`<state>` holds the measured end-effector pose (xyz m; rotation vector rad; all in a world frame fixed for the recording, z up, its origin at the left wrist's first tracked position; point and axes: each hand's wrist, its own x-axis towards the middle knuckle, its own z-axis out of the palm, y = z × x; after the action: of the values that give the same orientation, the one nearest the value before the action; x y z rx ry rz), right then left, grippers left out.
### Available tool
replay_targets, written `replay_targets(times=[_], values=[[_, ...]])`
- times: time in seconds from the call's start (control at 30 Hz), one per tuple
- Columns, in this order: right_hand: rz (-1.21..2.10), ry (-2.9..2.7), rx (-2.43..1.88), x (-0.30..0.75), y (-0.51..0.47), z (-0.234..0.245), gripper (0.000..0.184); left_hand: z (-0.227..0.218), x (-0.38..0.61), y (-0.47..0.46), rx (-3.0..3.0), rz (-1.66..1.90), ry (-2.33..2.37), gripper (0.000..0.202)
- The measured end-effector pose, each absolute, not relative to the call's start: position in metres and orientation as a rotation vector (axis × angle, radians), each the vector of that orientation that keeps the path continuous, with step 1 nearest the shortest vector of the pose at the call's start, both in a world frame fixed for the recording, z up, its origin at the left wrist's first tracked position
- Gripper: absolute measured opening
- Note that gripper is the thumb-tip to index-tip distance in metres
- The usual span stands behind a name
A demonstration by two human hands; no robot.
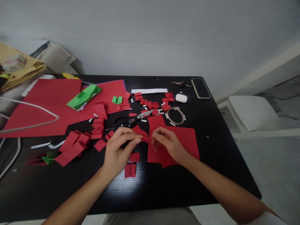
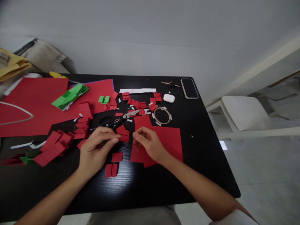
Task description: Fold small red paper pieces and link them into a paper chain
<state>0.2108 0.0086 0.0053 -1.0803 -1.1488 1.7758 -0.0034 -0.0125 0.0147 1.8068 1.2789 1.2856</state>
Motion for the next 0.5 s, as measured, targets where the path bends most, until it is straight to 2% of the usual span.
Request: replay_targets(times=[0.2,0.5], values=[[1.809,-1.022,-1.103,0.2094,0.0104,0.0025,0.033,0.0153,-0.0024,-0.0143,1.919,1.275,1.163,0.023],[1.826,-1.021,-1.068,0.2084,0.0097,0.0023,0.037,0.0103,-0.0048,-0.0146,2.075,1.249,1.099,0.02]])
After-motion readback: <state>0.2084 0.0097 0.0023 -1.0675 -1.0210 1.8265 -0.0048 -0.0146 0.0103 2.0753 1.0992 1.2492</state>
